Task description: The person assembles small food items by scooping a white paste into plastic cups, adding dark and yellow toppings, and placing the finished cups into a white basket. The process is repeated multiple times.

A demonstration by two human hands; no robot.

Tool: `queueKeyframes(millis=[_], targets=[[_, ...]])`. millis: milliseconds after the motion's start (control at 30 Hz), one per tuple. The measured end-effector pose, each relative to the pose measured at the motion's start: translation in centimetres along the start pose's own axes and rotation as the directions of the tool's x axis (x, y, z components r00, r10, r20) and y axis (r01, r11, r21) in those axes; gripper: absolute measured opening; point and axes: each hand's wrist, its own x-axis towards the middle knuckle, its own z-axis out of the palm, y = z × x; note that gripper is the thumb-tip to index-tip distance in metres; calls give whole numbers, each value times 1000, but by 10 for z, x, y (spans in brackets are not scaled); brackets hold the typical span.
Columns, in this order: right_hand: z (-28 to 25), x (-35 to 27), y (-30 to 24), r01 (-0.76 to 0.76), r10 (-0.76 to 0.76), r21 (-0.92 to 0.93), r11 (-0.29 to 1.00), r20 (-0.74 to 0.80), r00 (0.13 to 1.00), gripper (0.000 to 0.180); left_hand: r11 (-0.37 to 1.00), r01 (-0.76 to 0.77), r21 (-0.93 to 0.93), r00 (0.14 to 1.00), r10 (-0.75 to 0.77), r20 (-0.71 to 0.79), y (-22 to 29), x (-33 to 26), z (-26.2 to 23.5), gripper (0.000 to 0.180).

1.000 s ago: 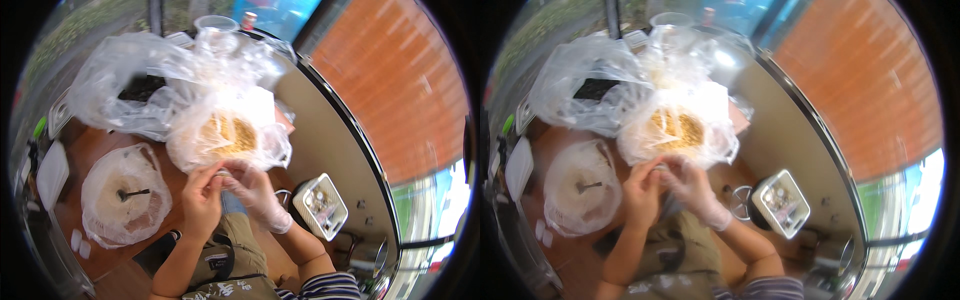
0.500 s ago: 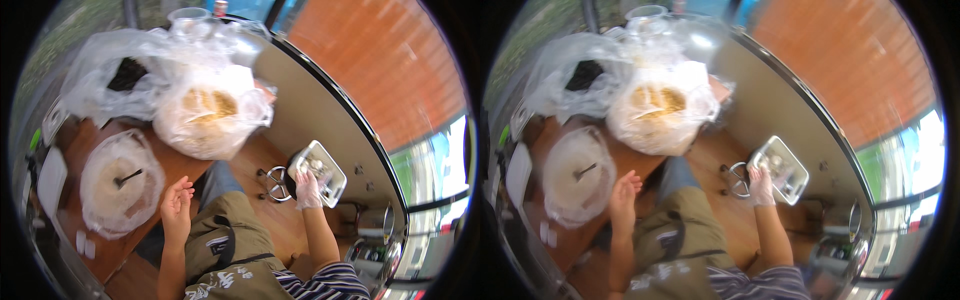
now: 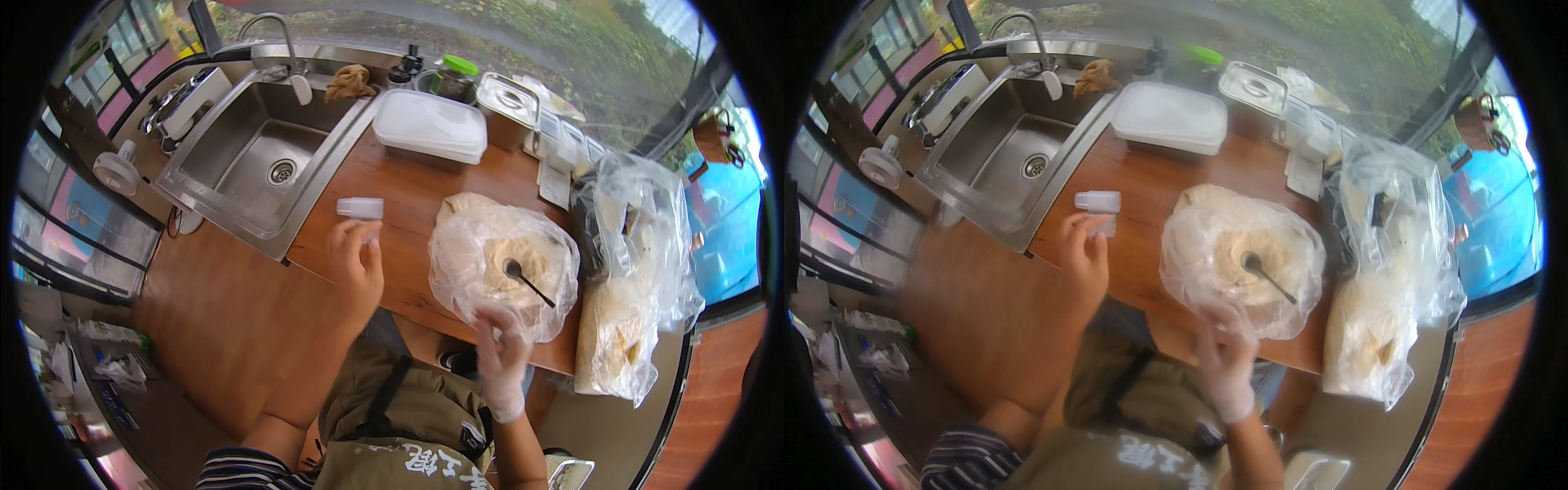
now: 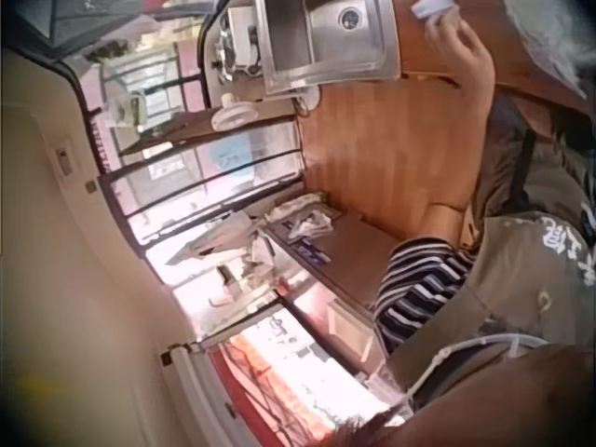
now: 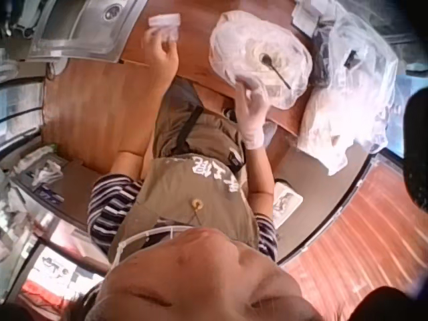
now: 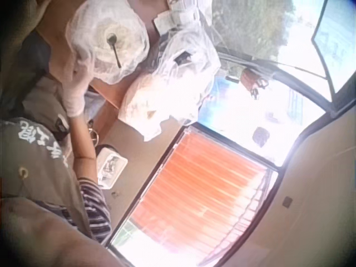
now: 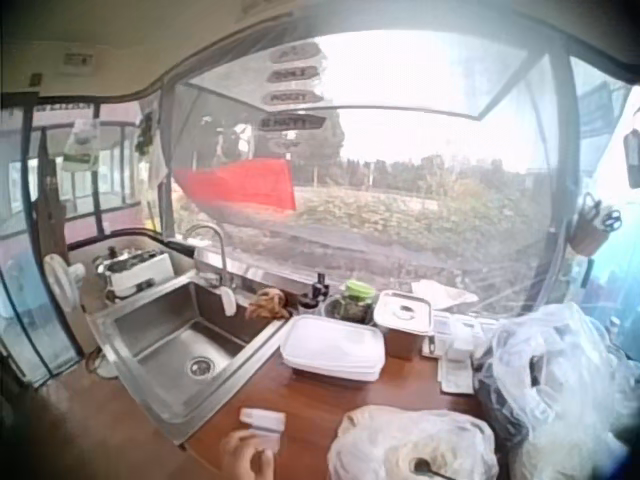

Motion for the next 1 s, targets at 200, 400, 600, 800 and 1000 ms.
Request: queueKeyframes(millis=[200,400,600,800,1000], targets=[[167,135,14,-237,193,195,952,224,955,29,969,-88,230,965,26,259,-88,68,14,34],[234,161,68,-554,423,448,701,364,830,19,998,35,59,913,-56,404,-112,79,23,25],[235,146,75,-396,299,400,826,285,911,16,997,56,-55,861,-20,509,-116,89,8,20],[236,125,59,-131,130,2,991,-134,982,14,998,-57,-29,827,64,559,-106,89,14,21],[199,123,42,-426,503,384,819,-123,856,6,1000,-15,8,881,10,474,-100,80,38,21]])
